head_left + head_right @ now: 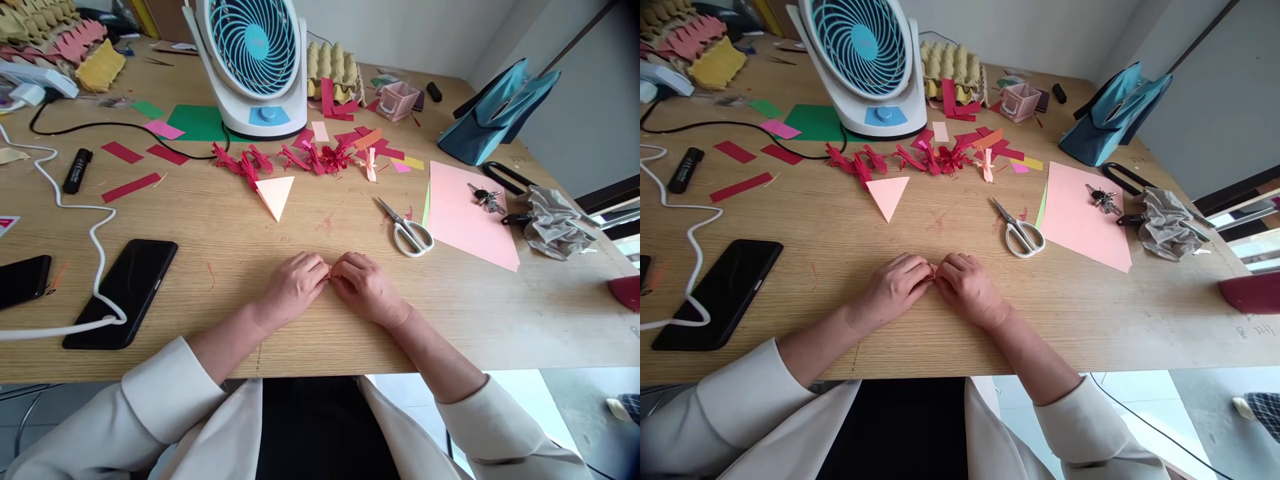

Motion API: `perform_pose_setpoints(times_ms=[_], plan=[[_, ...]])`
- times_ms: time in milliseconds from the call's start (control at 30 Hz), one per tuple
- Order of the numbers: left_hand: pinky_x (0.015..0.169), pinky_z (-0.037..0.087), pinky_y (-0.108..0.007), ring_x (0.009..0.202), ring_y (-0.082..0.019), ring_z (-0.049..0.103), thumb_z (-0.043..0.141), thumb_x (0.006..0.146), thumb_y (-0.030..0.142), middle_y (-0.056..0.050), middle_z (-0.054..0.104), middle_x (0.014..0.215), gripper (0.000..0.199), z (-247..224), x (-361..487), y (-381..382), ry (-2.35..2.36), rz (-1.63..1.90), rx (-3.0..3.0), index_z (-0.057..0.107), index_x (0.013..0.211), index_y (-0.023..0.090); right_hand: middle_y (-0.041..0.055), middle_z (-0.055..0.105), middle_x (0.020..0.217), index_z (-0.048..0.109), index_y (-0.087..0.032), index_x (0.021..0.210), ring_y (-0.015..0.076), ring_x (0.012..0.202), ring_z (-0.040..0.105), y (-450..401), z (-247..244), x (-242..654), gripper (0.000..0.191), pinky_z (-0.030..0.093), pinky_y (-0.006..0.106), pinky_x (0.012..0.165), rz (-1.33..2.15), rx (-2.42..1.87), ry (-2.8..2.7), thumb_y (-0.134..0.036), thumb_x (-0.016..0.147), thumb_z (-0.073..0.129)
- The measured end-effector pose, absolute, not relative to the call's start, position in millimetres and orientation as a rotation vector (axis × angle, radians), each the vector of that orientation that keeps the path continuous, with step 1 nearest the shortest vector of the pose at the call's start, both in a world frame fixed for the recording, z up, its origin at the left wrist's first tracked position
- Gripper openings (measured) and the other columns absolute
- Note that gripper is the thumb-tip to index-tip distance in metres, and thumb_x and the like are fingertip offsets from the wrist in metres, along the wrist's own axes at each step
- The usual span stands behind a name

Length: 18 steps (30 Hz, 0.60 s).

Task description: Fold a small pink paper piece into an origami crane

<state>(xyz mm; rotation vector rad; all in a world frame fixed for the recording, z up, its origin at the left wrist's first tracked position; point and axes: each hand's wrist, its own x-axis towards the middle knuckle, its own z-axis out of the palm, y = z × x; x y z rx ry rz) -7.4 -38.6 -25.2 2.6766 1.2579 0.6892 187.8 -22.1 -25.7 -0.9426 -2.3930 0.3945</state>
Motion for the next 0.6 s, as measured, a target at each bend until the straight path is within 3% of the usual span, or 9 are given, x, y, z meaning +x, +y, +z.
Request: perform_pose_setpoints(times_ms=[600], plan=[[0.091, 0.052, -0.033, 0.1, -0.016, 0.062, 0.053, 0.094, 0.013, -0.004, 0.067, 0.105, 0.011, -27.0, -14.3, -44.9, 1.165, 0.877, 2.45, 0.062, 0.095, 0.018, 0.0068, 0.065, 0.093, 0.065, -0.02, 0.089, 0.0177, 0.084, 0.058, -22.9, -24.3, 190.9, 0.014, 0.045, 0.033, 0.077, 0.408, -0.935, -2.423, -0.019, 0.096, 0.053]])
